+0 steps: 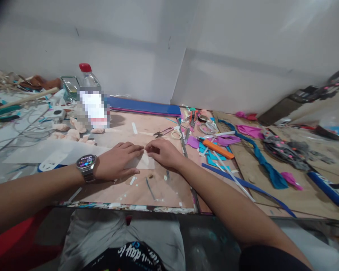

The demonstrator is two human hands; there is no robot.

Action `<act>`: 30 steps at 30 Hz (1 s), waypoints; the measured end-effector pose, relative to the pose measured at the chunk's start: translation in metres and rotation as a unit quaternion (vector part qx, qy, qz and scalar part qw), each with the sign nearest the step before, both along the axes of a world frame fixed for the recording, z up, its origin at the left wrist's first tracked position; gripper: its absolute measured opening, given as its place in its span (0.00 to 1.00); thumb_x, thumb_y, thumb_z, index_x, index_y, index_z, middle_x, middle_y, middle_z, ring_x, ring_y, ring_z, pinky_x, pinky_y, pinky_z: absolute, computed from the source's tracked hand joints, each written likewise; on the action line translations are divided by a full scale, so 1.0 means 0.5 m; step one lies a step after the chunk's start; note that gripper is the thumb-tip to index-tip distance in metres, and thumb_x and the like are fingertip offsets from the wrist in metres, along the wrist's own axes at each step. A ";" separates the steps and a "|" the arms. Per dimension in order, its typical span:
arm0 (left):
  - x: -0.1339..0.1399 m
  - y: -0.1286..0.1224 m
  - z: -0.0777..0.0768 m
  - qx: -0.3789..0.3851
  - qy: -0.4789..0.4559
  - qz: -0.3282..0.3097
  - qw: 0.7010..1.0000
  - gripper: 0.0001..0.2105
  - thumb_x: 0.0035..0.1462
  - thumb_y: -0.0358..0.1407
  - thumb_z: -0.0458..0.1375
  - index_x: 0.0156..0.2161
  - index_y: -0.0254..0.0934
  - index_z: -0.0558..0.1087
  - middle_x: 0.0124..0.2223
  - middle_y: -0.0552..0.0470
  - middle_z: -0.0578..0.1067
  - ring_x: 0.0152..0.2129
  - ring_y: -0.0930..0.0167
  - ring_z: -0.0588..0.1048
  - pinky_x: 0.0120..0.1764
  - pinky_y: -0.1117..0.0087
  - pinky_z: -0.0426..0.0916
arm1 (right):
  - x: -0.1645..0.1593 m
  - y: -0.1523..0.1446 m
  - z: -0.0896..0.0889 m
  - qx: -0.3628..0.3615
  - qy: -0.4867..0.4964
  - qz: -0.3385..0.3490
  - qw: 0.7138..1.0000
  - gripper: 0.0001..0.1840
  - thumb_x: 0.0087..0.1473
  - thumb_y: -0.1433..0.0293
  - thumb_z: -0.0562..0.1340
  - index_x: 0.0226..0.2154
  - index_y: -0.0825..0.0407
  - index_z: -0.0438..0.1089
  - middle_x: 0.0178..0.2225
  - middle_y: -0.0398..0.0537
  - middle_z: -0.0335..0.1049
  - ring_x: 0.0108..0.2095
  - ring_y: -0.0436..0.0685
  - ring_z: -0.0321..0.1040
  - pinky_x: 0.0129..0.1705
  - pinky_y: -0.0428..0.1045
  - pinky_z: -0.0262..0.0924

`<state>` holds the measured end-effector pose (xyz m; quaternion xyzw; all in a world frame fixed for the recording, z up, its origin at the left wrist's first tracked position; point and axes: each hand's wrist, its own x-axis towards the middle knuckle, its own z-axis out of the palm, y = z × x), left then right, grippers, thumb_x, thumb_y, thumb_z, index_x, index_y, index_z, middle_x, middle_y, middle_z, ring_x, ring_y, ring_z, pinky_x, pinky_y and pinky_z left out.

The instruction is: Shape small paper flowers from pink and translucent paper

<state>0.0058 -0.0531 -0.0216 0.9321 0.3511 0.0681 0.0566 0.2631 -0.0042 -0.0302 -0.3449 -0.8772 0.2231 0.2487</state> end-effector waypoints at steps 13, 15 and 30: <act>-0.005 0.004 -0.004 0.006 -0.008 0.002 1.000 0.33 0.68 0.60 0.52 0.67 0.39 0.66 0.71 0.41 0.67 0.62 0.51 0.66 0.61 0.47 0.61 | 0.014 0.007 0.002 0.056 -0.032 0.087 0.994 0.07 0.62 0.69 0.69 0.41 0.47 0.84 0.43 0.53 0.82 0.44 0.62 0.76 0.53 0.59 0.67; -0.004 0.003 -0.001 0.001 -0.007 0.002 1.000 0.33 0.69 0.59 0.51 0.67 0.37 0.67 0.70 0.41 0.67 0.62 0.51 0.67 0.61 0.47 0.62 | 0.015 0.009 0.002 0.059 -0.028 0.095 0.993 0.07 0.62 0.69 0.68 0.41 0.46 0.84 0.43 0.52 0.82 0.44 0.61 0.76 0.53 0.60 0.67; 0.000 0.001 -0.002 0.013 -0.001 -0.006 1.000 0.30 0.70 0.57 0.51 0.66 0.37 0.66 0.69 0.39 0.68 0.61 0.51 0.67 0.60 0.48 0.63 | 0.017 0.006 -0.001 0.060 -0.032 0.101 0.993 0.08 0.64 0.68 0.67 0.42 0.47 0.84 0.45 0.54 0.80 0.47 0.62 0.75 0.54 0.61 0.68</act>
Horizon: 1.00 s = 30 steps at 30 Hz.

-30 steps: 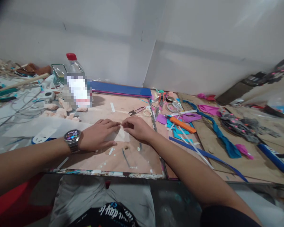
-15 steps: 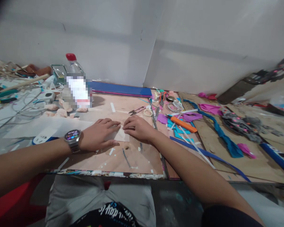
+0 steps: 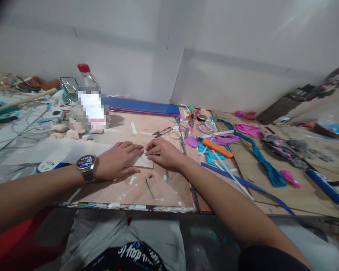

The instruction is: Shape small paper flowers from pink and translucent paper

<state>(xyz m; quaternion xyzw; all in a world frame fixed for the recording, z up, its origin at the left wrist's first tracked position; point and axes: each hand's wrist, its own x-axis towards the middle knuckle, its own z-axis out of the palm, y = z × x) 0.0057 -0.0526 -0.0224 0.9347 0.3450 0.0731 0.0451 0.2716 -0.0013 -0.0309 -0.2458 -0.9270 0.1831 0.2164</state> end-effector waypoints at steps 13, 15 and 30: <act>0.004 0.001 0.011 -0.029 -0.039 -0.051 0.997 0.20 0.71 0.53 0.53 0.57 0.43 0.73 0.62 0.46 0.75 0.57 0.58 0.72 0.59 0.53 0.64 | -0.004 -0.009 0.004 0.006 0.010 -0.002 1.000 0.10 0.66 0.68 0.64 0.42 0.48 0.84 0.43 0.53 0.80 0.45 0.61 0.75 0.52 0.59 0.68; 0.004 0.003 0.008 -0.027 -0.040 -0.053 0.997 0.20 0.71 0.53 0.53 0.58 0.43 0.72 0.62 0.46 0.75 0.57 0.58 0.72 0.58 0.53 0.64 | -0.006 -0.010 0.006 0.001 0.013 -0.005 1.000 0.11 0.66 0.68 0.63 0.41 0.48 0.84 0.43 0.53 0.80 0.45 0.61 0.75 0.52 0.59 0.67; 0.003 0.008 0.009 -0.049 -0.056 -0.056 0.996 0.20 0.70 0.54 0.55 0.53 0.40 0.73 0.56 0.44 0.77 0.55 0.57 0.74 0.56 0.53 0.67 | -0.009 -0.010 0.005 -0.003 0.015 -0.015 1.000 0.14 0.70 0.66 0.60 0.40 0.51 0.82 0.43 0.55 0.79 0.45 0.61 0.74 0.52 0.59 0.65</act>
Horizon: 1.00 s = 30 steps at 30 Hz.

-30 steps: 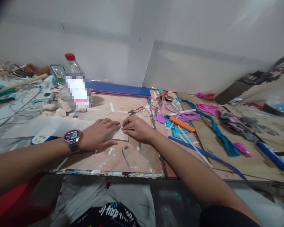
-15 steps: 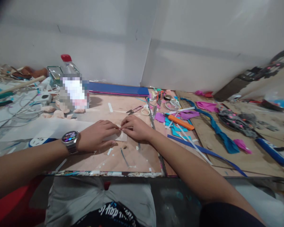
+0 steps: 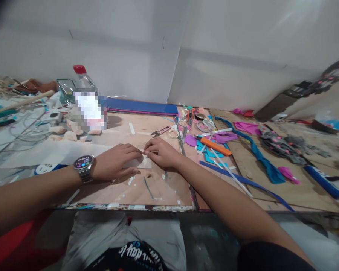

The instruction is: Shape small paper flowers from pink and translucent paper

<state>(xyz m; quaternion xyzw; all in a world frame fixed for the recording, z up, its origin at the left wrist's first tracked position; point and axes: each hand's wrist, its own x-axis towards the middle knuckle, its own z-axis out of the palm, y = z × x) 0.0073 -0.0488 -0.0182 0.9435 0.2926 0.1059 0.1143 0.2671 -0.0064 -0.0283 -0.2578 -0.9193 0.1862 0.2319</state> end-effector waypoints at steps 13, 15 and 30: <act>-0.001 0.003 -0.011 0.032 0.011 -0.011 0.999 0.20 0.71 0.52 0.54 0.58 0.44 0.72 0.59 0.45 0.75 0.55 0.57 0.72 0.56 0.52 0.65 | -0.003 -0.002 -0.002 0.003 -0.006 -0.010 1.000 0.15 0.70 0.67 0.60 0.39 0.51 0.83 0.42 0.55 0.79 0.45 0.61 0.74 0.53 0.59 0.66; -0.001 0.002 -0.011 0.032 0.012 -0.009 0.999 0.19 0.71 0.53 0.54 0.57 0.44 0.73 0.60 0.45 0.74 0.56 0.56 0.72 0.57 0.52 0.65 | -0.003 -0.001 -0.002 0.003 -0.004 -0.010 1.000 0.15 0.70 0.67 0.60 0.39 0.51 0.83 0.42 0.55 0.79 0.45 0.61 0.74 0.53 0.59 0.66; -0.002 0.011 -0.005 0.000 -0.017 -0.014 1.000 0.18 0.71 0.50 0.55 0.52 0.37 0.74 0.54 0.42 0.78 0.53 0.57 0.75 0.56 0.53 0.69 | 0.001 0.001 -0.002 0.000 -0.003 -0.006 1.000 0.14 0.69 0.66 0.60 0.39 0.51 0.82 0.43 0.55 0.79 0.45 0.61 0.74 0.53 0.59 0.66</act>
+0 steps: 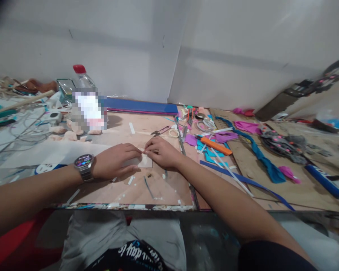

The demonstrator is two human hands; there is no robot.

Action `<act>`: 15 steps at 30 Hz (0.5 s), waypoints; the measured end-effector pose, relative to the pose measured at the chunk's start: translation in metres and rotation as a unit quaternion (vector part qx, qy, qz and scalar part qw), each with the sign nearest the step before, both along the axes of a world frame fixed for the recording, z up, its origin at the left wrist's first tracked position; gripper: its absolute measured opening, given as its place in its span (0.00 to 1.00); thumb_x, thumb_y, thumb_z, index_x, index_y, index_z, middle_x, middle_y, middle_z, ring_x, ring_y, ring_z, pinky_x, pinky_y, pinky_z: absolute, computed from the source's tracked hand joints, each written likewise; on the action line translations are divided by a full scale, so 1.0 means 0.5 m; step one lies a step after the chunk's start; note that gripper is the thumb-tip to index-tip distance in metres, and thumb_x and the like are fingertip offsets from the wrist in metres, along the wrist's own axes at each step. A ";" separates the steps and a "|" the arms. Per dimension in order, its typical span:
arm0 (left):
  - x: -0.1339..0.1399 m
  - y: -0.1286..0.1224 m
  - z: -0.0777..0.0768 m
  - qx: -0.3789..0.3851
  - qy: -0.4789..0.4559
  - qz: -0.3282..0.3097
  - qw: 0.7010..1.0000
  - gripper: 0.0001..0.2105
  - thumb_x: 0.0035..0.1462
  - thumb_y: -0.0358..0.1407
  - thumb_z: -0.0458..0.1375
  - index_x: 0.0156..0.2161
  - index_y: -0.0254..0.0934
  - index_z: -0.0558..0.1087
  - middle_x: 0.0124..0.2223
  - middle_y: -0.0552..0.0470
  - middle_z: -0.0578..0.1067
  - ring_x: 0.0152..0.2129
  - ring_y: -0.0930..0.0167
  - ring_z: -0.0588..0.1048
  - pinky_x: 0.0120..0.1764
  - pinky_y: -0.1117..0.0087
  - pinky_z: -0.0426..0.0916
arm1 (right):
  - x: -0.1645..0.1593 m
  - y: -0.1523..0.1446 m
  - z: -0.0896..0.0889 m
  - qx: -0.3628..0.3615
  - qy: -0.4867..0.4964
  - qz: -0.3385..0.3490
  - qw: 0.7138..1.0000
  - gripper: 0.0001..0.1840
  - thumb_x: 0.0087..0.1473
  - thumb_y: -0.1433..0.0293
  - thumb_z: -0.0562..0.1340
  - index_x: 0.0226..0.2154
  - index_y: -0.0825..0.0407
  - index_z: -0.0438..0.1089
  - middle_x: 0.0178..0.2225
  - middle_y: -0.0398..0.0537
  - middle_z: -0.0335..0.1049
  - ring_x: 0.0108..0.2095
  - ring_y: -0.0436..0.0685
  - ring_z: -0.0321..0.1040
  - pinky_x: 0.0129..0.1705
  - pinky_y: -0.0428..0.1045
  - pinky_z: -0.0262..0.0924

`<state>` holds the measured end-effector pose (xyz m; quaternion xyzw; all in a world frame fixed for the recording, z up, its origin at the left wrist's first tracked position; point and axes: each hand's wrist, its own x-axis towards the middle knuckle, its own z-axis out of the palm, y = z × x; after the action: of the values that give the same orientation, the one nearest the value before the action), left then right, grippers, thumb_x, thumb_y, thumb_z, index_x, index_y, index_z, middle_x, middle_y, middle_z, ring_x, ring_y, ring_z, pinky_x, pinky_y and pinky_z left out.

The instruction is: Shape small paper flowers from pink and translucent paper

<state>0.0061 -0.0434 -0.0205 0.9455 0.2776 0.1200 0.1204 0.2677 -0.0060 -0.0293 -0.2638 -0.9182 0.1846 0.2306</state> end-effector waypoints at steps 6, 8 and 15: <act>0.000 -0.004 -0.007 -0.011 -0.034 0.023 0.999 0.23 0.71 0.51 0.54 0.61 0.38 0.68 0.59 0.41 0.76 0.56 0.57 0.74 0.59 0.52 0.67 | 0.000 0.000 -0.002 0.004 0.002 0.004 1.000 0.15 0.69 0.66 0.60 0.38 0.51 0.82 0.43 0.55 0.79 0.45 0.61 0.74 0.52 0.59 0.66; 0.000 -0.004 -0.011 -0.004 -0.031 0.016 0.999 0.25 0.70 0.53 0.54 0.64 0.40 0.66 0.62 0.41 0.75 0.57 0.57 0.72 0.60 0.52 0.66 | 0.000 0.000 -0.003 0.008 0.002 0.001 1.000 0.14 0.69 0.66 0.60 0.38 0.51 0.82 0.44 0.55 0.79 0.45 0.61 0.74 0.53 0.59 0.66; -0.004 -0.001 -0.012 0.007 -0.015 0.001 1.000 0.22 0.70 0.52 0.54 0.59 0.41 0.69 0.62 0.42 0.74 0.56 0.58 0.72 0.59 0.53 0.66 | -0.003 0.000 -0.001 0.009 0.000 0.005 1.000 0.13 0.69 0.67 0.60 0.39 0.50 0.81 0.43 0.54 0.80 0.45 0.61 0.74 0.54 0.60 0.66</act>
<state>0.0042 -0.0438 -0.0266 0.9440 0.2761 0.1366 0.1183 0.2660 -0.0062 -0.0297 -0.2574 -0.9212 0.1772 0.2319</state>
